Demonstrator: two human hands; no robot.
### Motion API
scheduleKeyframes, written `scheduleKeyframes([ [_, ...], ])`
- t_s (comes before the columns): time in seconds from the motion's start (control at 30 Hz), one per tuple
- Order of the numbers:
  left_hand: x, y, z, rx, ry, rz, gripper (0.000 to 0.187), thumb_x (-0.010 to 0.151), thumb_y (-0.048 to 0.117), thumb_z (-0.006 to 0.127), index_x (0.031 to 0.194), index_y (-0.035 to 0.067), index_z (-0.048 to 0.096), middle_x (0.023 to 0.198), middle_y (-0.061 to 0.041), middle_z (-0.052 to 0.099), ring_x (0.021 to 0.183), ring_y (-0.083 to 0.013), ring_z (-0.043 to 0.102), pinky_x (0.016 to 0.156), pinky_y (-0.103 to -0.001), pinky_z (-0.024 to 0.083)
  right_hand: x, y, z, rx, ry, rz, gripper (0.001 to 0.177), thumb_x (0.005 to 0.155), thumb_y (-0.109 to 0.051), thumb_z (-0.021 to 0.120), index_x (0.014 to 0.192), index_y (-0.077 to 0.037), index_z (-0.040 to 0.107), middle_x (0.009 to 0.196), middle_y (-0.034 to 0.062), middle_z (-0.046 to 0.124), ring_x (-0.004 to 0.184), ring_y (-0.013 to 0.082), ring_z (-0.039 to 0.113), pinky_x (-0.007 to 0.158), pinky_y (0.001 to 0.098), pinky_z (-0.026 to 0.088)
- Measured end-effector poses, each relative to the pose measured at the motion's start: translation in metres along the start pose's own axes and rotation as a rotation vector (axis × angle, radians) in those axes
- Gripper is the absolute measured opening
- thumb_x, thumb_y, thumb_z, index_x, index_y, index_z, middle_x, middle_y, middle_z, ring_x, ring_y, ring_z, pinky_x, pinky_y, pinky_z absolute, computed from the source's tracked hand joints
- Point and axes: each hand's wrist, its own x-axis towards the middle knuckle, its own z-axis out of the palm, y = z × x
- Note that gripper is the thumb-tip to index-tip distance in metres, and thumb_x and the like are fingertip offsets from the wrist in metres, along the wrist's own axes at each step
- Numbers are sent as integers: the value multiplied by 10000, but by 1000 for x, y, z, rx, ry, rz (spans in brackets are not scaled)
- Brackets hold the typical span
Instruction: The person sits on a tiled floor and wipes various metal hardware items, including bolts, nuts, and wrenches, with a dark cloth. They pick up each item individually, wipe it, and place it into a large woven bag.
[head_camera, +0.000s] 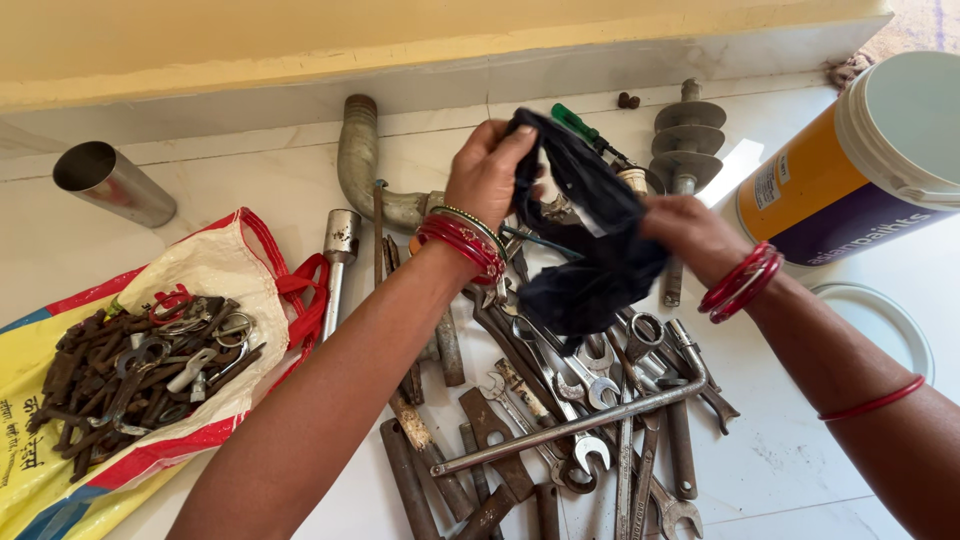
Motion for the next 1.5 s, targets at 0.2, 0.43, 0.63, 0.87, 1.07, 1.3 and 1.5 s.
scheduleKeyframes([
  [0.2, 3, -56, -10, 476, 23, -152, 301, 930, 301, 695, 1122, 70, 676, 913, -52, 719, 680, -132, 624, 627, -304, 542, -17, -26, -6, 916, 116, -128, 329, 940, -245, 470, 1045, 7, 652, 972, 110, 728, 908, 210, 727, 929, 394, 619],
  [0.43, -15, -125, 26, 631, -522, 117, 948, 670, 355, 953, 1382, 3, 437, 1136, -162, 721, 1033, -278, 730, 933, -388, 570, -20, -11, 13, 447, 318, 128, 351, 930, -310, 624, 1049, 13, 694, 890, 98, 718, 768, 194, 685, 751, 349, 575],
  [0.63, -20, -148, 57, 691, -356, 34, 338, 808, 247, 796, 1058, 40, 699, 977, -97, 775, 893, -194, 752, 847, -342, 592, -32, -9, 22, -218, 381, 171, 602, 929, -548, 631, 1076, 31, 700, 847, 152, 720, 714, 185, 669, 641, 359, 553],
  [0.87, 3, -167, 65, 205, -267, 66, 153, 921, 44, 710, 1061, 22, 653, 961, -43, 703, 868, -114, 660, 811, -272, 569, -35, 7, 15, -246, 354, 149, 754, 867, -670, 608, 1248, -20, 605, 956, 145, 720, 868, 219, 735, 727, 347, 608],
  [1.07, 4, -174, 70, -274, -310, -174, 233, 936, -4, 661, 1165, 28, 631, 1084, -57, 711, 985, -132, 679, 907, -283, 580, -37, 19, 26, 79, 326, 162, 715, 802, -565, 736, 1232, -4, 627, 984, 146, 741, 886, 217, 747, 777, 335, 615],
  [1.3, 23, -164, 74, 202, -337, -116, 274, 938, 17, 607, 1187, 113, 668, 1112, -10, 750, 978, -144, 739, 878, -303, 608, -43, 31, -40, -94, 315, 237, 430, 826, -281, 766, 1160, -12, 736, 951, 147, 766, 818, 224, 724, 776, 338, 582],
  [1.5, 67, -159, 17, 806, -62, 63, 225, 901, 128, 678, 1124, 154, 702, 1091, -9, 751, 962, -153, 744, 869, -318, 592, -72, 41, -128, -267, 574, 214, 575, 847, -222, 806, 1337, -59, 554, 1137, 163, 648, 843, 264, 731, 703, 418, 628],
])
